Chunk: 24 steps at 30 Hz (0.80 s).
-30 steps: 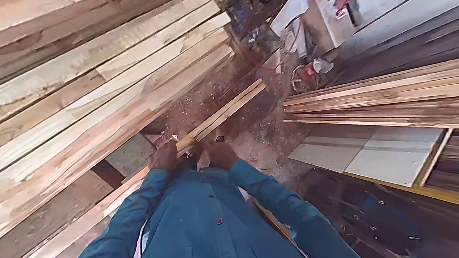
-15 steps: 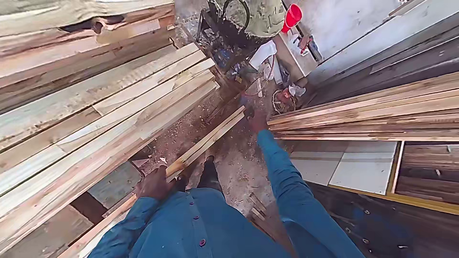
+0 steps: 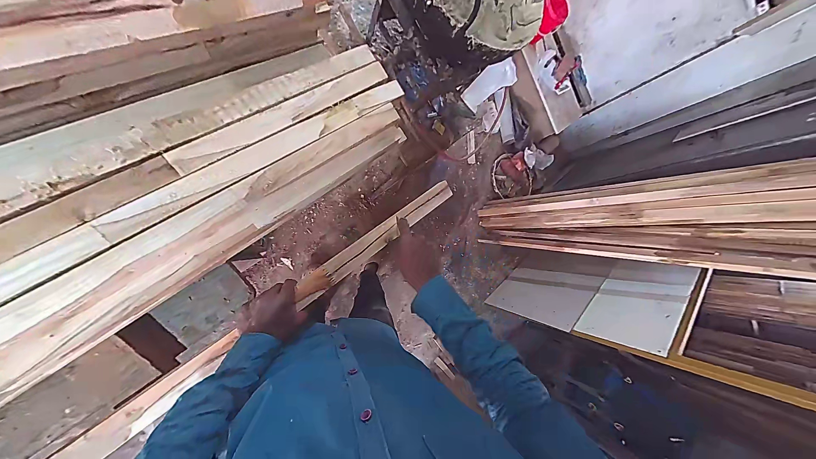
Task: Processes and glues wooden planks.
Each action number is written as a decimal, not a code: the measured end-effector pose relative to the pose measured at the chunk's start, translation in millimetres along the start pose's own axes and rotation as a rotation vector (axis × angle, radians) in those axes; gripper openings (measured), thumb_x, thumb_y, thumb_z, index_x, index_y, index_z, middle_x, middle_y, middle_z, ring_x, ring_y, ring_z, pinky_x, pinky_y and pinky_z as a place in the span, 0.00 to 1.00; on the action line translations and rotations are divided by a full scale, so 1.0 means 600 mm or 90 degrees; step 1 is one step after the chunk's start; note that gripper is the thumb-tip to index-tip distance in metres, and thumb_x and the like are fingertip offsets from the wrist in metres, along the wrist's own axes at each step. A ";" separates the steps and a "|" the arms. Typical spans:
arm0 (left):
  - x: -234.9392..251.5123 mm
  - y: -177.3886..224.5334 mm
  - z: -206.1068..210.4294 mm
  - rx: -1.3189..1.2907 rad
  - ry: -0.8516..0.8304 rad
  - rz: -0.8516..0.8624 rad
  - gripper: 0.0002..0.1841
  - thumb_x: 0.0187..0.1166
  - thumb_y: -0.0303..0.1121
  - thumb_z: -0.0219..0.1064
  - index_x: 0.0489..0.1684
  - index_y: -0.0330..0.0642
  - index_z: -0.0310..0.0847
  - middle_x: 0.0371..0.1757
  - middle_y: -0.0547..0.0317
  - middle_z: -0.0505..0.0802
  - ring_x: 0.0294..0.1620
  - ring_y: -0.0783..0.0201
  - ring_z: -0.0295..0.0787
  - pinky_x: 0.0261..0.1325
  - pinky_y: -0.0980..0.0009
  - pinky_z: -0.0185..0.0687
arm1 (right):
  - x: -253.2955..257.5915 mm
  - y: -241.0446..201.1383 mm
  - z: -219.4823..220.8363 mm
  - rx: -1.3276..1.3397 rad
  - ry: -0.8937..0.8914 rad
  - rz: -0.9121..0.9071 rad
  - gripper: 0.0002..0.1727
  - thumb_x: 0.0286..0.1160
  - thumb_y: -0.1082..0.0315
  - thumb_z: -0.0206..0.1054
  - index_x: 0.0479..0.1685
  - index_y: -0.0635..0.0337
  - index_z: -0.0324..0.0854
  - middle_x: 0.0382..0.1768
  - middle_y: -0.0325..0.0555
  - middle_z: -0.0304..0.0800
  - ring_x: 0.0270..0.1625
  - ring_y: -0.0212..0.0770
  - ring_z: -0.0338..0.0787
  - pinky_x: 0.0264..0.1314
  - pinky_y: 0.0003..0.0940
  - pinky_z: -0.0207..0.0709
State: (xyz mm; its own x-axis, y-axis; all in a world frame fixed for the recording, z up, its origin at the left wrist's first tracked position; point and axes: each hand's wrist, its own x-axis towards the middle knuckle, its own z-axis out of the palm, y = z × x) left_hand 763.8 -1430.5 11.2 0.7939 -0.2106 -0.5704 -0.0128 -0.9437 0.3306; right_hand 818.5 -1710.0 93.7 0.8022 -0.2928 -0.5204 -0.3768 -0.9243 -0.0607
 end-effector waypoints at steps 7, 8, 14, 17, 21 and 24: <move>0.001 -0.012 0.024 -0.009 0.076 0.039 0.35 0.64 0.49 0.79 0.68 0.37 0.81 0.57 0.32 0.92 0.58 0.30 0.91 0.50 0.27 0.81 | 0.144 0.141 -0.107 0.085 0.098 0.103 0.29 0.76 0.66 0.69 0.77 0.66 0.74 0.62 0.71 0.87 0.64 0.70 0.88 0.66 0.69 0.77; 0.000 -0.013 0.023 -0.010 0.082 0.045 0.34 0.64 0.48 0.79 0.68 0.37 0.81 0.57 0.32 0.92 0.57 0.30 0.91 0.50 0.27 0.81 | 0.143 0.130 -0.108 0.086 0.087 0.115 0.30 0.76 0.67 0.69 0.78 0.67 0.73 0.64 0.73 0.85 0.67 0.71 0.86 0.68 0.69 0.77; 0.004 -0.017 0.018 0.000 0.054 0.027 0.33 0.66 0.50 0.77 0.69 0.40 0.81 0.58 0.35 0.92 0.57 0.31 0.91 0.51 0.27 0.81 | 0.065 0.021 -0.051 0.015 0.001 0.066 0.30 0.79 0.68 0.67 0.81 0.62 0.68 0.58 0.71 0.88 0.59 0.70 0.90 0.58 0.67 0.83; 0.002 -0.014 0.013 0.004 0.037 0.011 0.32 0.66 0.51 0.78 0.66 0.40 0.82 0.56 0.35 0.92 0.57 0.30 0.91 0.51 0.27 0.80 | -0.036 -0.059 0.017 -0.024 -0.054 -0.017 0.37 0.84 0.69 0.61 0.93 0.61 0.52 0.55 0.69 0.89 0.54 0.69 0.92 0.54 0.65 0.85; 0.000 -0.004 0.002 -0.004 0.014 -0.020 0.34 0.68 0.58 0.73 0.67 0.41 0.83 0.57 0.37 0.93 0.58 0.32 0.90 0.54 0.28 0.79 | -0.154 -0.138 0.104 -0.021 -0.113 -0.203 0.35 0.84 0.71 0.56 0.93 0.54 0.56 0.62 0.65 0.86 0.50 0.61 0.94 0.48 0.54 0.88; 0.002 -0.009 0.003 0.001 0.122 0.029 0.33 0.65 0.55 0.75 0.64 0.40 0.83 0.59 0.38 0.92 0.61 0.33 0.89 0.54 0.31 0.82 | -0.098 -0.095 0.078 0.021 -0.126 -0.242 0.30 0.79 0.67 0.63 0.83 0.46 0.72 0.56 0.59 0.91 0.51 0.61 0.94 0.49 0.62 0.86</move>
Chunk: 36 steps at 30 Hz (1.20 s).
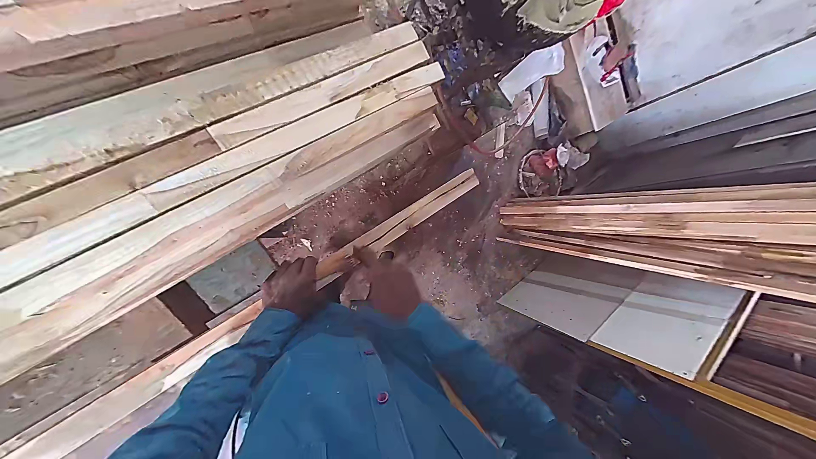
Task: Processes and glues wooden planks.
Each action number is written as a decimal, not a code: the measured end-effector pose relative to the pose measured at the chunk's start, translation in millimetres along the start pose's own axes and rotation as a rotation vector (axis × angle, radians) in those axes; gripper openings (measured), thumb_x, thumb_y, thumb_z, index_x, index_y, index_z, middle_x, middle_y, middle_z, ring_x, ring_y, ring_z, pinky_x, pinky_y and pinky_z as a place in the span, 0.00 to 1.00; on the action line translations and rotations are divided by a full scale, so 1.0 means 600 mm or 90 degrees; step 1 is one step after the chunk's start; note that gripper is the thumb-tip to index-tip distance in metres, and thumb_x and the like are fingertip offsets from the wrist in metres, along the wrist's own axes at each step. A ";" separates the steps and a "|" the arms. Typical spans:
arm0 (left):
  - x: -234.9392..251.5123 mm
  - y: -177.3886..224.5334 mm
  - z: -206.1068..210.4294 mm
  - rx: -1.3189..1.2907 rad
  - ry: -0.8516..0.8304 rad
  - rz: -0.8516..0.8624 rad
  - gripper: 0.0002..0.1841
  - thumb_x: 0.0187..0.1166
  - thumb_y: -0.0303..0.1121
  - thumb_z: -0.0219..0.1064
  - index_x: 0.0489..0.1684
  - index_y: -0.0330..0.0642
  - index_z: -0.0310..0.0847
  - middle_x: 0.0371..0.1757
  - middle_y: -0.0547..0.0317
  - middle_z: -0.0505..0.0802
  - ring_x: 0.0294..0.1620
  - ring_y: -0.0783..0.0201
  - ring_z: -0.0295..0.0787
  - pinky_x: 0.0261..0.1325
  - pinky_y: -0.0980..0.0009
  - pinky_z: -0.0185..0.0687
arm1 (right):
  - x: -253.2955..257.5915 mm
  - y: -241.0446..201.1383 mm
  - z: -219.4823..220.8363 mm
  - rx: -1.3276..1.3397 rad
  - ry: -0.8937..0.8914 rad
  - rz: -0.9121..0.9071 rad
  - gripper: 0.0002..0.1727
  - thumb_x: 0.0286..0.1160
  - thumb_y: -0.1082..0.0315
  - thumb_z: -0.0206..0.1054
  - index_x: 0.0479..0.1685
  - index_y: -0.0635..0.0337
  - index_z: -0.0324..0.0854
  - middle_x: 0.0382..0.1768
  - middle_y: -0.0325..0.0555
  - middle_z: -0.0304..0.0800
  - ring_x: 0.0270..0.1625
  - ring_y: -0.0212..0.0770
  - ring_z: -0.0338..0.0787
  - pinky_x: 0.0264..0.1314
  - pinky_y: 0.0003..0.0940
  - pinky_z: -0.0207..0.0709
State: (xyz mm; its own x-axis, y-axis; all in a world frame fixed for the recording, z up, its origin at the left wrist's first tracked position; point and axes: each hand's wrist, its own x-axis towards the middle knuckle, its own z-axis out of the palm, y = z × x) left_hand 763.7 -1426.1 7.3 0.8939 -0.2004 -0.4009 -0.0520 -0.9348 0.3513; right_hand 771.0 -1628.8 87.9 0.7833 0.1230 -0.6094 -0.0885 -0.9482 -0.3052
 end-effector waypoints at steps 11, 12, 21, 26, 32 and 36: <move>0.037 -0.014 -0.078 -0.133 -0.212 -0.003 0.26 0.70 0.43 0.77 0.65 0.38 0.86 0.62 0.37 0.91 0.68 0.39 0.86 0.74 0.37 0.75 | 0.063 0.277 -0.167 0.086 0.349 0.370 0.29 0.76 0.71 0.69 0.77 0.73 0.71 0.67 0.79 0.80 0.71 0.76 0.82 0.72 0.71 0.74; 0.043 -0.018 -0.082 -0.145 -0.229 -0.018 0.25 0.72 0.44 0.74 0.63 0.37 0.87 0.61 0.38 0.91 0.68 0.39 0.86 0.75 0.37 0.74 | 0.056 0.260 -0.146 0.095 0.364 0.319 0.28 0.77 0.73 0.67 0.77 0.73 0.72 0.66 0.78 0.81 0.71 0.75 0.82 0.74 0.69 0.73; 0.099 -0.019 -0.086 -0.171 -0.315 -0.170 0.46 0.89 0.68 0.31 0.73 0.36 0.81 0.72 0.31 0.86 0.77 0.34 0.79 0.78 0.31 0.68 | 0.016 0.161 0.065 0.200 0.500 0.151 0.28 0.83 0.61 0.64 0.82 0.57 0.76 0.61 0.69 0.84 0.59 0.61 0.88 0.67 0.52 0.82; 0.119 -0.043 -0.045 -0.376 -0.378 -0.286 0.37 0.89 0.64 0.49 0.71 0.37 0.81 0.65 0.40 0.90 0.66 0.48 0.87 0.71 0.47 0.79 | -0.003 0.188 0.024 0.151 0.602 0.080 0.25 0.75 0.75 0.66 0.74 0.58 0.84 0.53 0.66 0.87 0.53 0.60 0.89 0.59 0.48 0.86; 0.153 -0.004 -0.056 -0.235 -0.382 -0.206 0.48 0.88 0.70 0.28 0.71 0.37 0.83 0.67 0.35 0.90 0.72 0.38 0.85 0.75 0.35 0.74 | 0.019 0.265 -0.090 0.086 0.648 0.040 0.22 0.76 0.73 0.68 0.70 0.59 0.87 0.56 0.65 0.90 0.55 0.60 0.93 0.59 0.48 0.88; 0.154 0.054 -0.059 -0.200 -0.149 -0.065 0.38 0.84 0.66 0.52 0.74 0.42 0.81 0.60 0.38 0.93 0.63 0.37 0.90 0.67 0.31 0.79 | 0.055 0.358 -0.269 0.064 0.636 0.060 0.21 0.81 0.69 0.66 0.73 0.60 0.85 0.60 0.66 0.89 0.57 0.59 0.93 0.61 0.50 0.88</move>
State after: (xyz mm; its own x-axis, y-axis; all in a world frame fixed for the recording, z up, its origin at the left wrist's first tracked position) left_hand 860.2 -1464.5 11.3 0.7602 -0.2056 -0.6163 0.2036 -0.8254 0.5265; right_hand 876.9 -1875.8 120.4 0.9228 -0.2976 0.2446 -0.1925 -0.9062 -0.3764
